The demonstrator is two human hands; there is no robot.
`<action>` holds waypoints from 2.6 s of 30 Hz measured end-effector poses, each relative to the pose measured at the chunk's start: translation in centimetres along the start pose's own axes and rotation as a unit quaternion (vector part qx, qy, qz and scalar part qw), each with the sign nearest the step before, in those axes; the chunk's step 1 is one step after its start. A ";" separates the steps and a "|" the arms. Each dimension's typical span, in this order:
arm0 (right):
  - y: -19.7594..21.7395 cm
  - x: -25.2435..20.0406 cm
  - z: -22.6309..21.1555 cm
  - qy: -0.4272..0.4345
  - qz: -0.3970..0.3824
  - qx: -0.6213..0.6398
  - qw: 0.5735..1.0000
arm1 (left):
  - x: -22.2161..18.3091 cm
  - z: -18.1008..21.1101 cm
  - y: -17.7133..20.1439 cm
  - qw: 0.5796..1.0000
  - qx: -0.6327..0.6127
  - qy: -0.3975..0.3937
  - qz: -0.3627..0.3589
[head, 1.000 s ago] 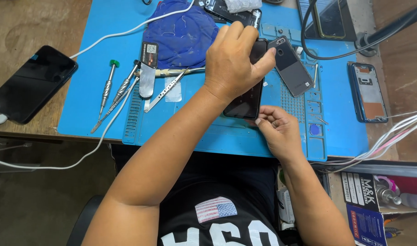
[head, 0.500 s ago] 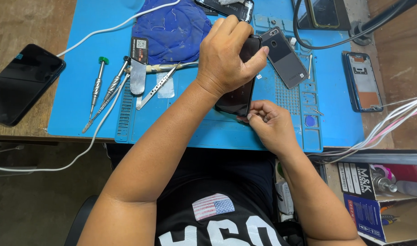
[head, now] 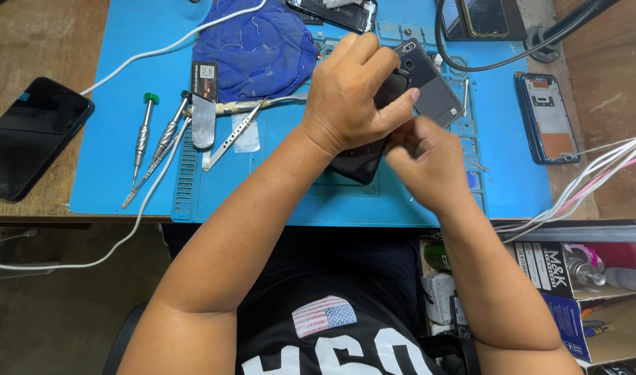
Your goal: The person reassembles a disassembled smartphone on a blue work mat. They align the internal components, press the back cover into place, and wipe the exterior with a cloth. The person then flips the phone to check the screen and edges before placing it back on the mat.
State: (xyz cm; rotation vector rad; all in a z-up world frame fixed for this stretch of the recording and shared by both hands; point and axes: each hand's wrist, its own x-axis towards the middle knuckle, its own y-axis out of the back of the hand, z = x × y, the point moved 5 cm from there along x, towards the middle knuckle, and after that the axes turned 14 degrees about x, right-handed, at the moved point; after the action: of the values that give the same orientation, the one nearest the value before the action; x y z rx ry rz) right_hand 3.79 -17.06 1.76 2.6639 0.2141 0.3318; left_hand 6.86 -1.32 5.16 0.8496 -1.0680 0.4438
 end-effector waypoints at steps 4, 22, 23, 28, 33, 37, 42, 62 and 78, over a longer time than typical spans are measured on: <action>1.2 1.1 -2.9 0.053 0.025 0.001 0.998 | 0.3 0.9 0.7 0.999 -0.007 -0.024 0.021; 4.1 2.9 9.0 -0.035 0.110 0.494 0.862 | -11.0 -1.1 4.9 0.787 -0.246 0.421 -0.377; 4.1 2.9 9.0 -0.030 0.105 0.510 0.853 | -11.6 -1.0 4.7 0.788 -0.280 0.430 -0.341; 3.5 3.0 9.1 -0.029 0.088 0.536 0.839 | -12.9 -1.1 3.8 0.805 -0.320 0.431 -0.252; 2.4 2.7 9.1 -0.037 0.070 0.540 0.838 | -12.9 -1.1 3.7 0.820 -0.279 0.430 -0.255; 2.4 2.7 9.3 -0.041 0.069 0.545 0.835 | -11.9 -0.8 3.9 0.820 -0.272 0.432 -0.260; 2.5 2.7 8.8 -0.041 0.065 0.541 0.838 | -11.4 -0.7 4.0 0.811 -0.275 0.439 -0.271; 2.2 2.2 7.7 -0.027 0.072 0.526 0.847 | -10.4 0.1 3.6 0.833 -0.227 0.394 -0.314; 2.3 2.1 6.9 -0.018 0.079 0.510 0.856 | -8.3 2.7 4.3 0.890 -0.075 0.275 -0.355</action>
State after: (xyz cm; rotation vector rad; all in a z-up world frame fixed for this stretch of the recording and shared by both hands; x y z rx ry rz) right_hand 7.86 -21.54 -2.83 3.7581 0.1901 0.2525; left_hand -1.27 -0.18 0.02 0.8409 -0.2185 -0.0329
